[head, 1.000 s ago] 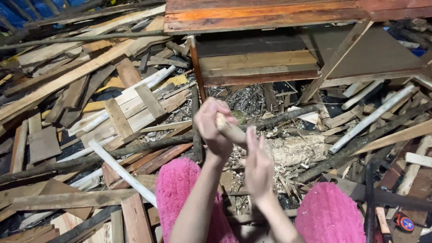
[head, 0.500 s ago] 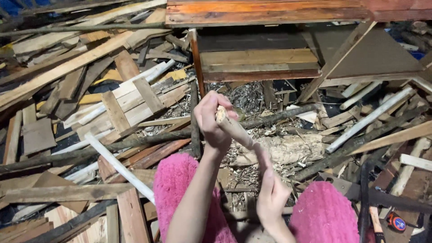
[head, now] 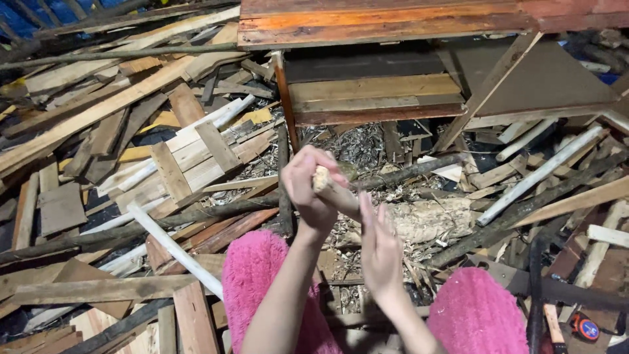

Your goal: Whittling a wooden stick with a knife while sitting on the floor

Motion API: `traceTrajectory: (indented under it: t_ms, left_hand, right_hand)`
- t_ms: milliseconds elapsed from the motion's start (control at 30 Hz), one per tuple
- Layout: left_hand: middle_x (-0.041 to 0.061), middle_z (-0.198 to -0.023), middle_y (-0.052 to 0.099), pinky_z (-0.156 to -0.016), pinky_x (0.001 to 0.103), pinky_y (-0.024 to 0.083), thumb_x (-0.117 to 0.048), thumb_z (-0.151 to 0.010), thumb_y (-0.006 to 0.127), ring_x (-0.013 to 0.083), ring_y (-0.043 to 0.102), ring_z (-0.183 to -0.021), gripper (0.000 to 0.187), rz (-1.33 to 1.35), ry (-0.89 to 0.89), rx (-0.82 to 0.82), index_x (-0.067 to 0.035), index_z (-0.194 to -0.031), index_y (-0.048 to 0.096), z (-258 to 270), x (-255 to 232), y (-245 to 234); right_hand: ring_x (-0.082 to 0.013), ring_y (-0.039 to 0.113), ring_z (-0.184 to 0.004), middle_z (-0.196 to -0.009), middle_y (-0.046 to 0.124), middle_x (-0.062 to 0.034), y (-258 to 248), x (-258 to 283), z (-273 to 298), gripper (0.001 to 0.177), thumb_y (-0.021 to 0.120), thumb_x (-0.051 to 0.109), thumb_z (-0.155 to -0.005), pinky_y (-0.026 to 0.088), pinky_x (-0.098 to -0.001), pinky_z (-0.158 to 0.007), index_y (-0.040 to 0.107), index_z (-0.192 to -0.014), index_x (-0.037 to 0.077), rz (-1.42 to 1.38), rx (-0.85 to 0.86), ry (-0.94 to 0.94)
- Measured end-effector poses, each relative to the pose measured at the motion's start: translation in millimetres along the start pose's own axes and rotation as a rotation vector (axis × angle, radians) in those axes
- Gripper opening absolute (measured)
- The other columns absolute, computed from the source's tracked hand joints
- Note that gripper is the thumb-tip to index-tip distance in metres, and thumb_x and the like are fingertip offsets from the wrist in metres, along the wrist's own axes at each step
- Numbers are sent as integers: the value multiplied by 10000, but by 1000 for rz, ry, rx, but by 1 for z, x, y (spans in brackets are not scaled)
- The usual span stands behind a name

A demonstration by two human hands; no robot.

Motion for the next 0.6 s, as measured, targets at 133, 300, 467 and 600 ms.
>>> traceTrajectory:
  t_ms: [133, 300, 467, 600]
  left_hand:
    - [32, -716, 536, -545, 289, 438, -333, -909, 467, 106, 486, -600, 354, 8, 7, 18, -101, -671, 592, 9, -2, 7]
    - [-3, -617, 586, -565, 221, 460, -277, -913, 521, 77, 533, -536, 272, 196, -20, 58, -94, -750, 639, 15, 5, 18]
    - [42, -752, 534, -614, 310, 429, -299, -910, 457, 136, 479, -667, 280, -197, 61, -9, -112, -715, 531, -9, -4, -10]
    - [36, -719, 551, -584, 253, 408, -280, -950, 422, 110, 478, -621, 284, 68, -73, 59, -107, -769, 557, 1, -5, 11]
  right_hand:
    - [-107, 729, -575, -1539, 428, -195, -4, -3, 1, 439, 314, 227, -1076, 578, -112, -439, 410, -1487, 109, 0, -61, -29]
    - [-131, 705, -616, -1604, 288, -242, 0, -16, 19, 563, 433, -1, -1025, 416, -129, -322, 316, -1538, 198, 38, -168, -104]
    - [-340, 752, -1100, -1249, 673, -276, 7, -6, 80, 432, 360, 193, -1046, 679, -354, -862, 585, -1272, -99, -187, -131, -225]
    - [-76, 362, -433, -556, 530, -18, -44, -31, 69, 436, 351, 60, -1041, 313, -194, -442, 550, -653, 70, -167, -488, -59]
Point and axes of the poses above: each hand's wrist, its own z-axis away from the middle knuckle, its own y-axis out of the palm, x = y × z, the point moved 9 cm from there along -z, towards the middle knuckle
